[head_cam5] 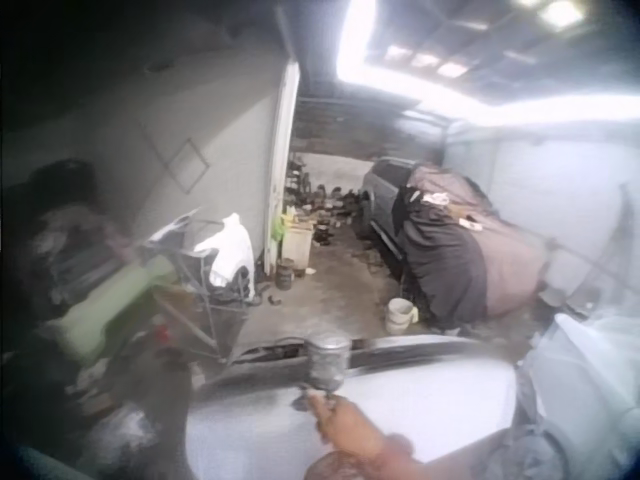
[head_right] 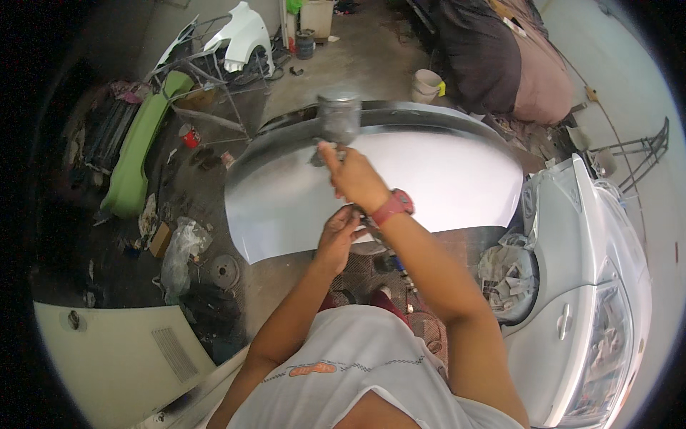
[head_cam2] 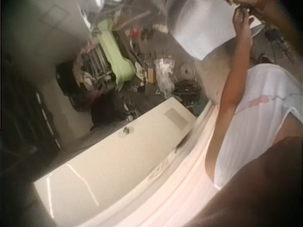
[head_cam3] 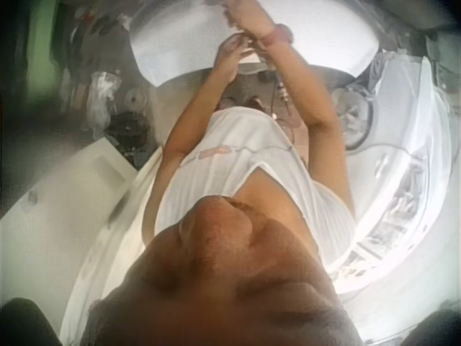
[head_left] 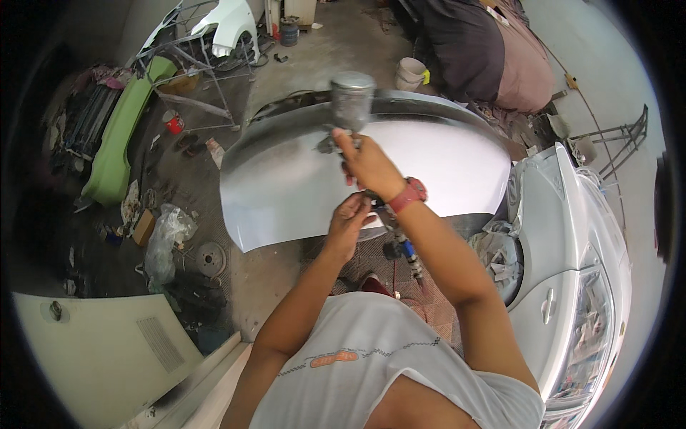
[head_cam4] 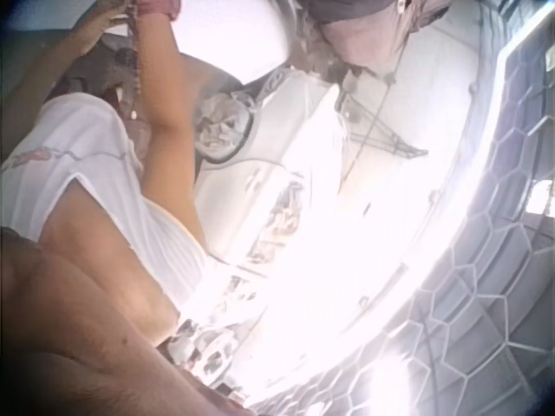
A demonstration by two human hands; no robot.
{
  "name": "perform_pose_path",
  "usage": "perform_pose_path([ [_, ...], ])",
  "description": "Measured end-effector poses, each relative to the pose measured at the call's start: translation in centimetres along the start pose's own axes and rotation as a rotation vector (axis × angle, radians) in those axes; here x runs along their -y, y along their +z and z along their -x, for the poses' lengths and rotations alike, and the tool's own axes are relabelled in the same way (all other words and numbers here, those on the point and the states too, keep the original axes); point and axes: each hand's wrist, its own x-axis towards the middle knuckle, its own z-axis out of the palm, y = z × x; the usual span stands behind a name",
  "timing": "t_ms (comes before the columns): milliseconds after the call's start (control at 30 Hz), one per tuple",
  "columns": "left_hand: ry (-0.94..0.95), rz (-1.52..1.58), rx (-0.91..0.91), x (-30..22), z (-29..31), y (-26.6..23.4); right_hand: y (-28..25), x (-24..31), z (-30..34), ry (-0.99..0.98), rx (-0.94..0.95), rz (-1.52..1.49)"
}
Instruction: The person uses a spray gun to apply black paint to a white car bumper. They systematically cover the surface, flip the bumper to paint the other side, and then place the painted bumper on the floor.
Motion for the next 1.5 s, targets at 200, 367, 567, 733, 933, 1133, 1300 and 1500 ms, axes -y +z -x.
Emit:
perform_pose_path([
  [200, -0.212, -0.292, 0.295, 4.4, -1.1, 3.3, -13.8, -3.5, 3.7, 0.101, -0.279, -0.022],
  [367, -0.402, -0.582, 0.221, 13.6, 1.3, -5.8, -23.6, -7.1, 6.3, 0.111, -0.456, -0.006],
  [567, -0.631, -1.404, 0.042, 21.0, 12.7, -23.2, -33.4, -12.3, 8.7, 0.169, -0.586, -0.017],
  [733, -1.134, -1.066, -0.476, 21.2, 24.9, -28.3, -40.1, -17.2, 10.7, 0.233, -0.696, -0.033],
  [933, -0.937, -0.288, -0.605, 20.5, 28.7, -26.6, -46.8, -24.4, 12.2, 0.265, -0.813, -0.118],
  [1133, -0.864, -0.933, -0.606, 21.0, 24.3, -21.8, -51.3, -31.0, 12.3, 0.356, -1.002, -0.115],
  [1300, -0.758, -0.954, -0.659, 19.0, 21.2, -21.2, -50.1, -33.5, 12.1, 0.429, -1.068, 0.037],
  [1500, -0.774, -0.884, -0.666, 18.0, 22.9, -24.7, -40.2, -27.8, 13.2, 0.204, -0.894, -0.085],
])
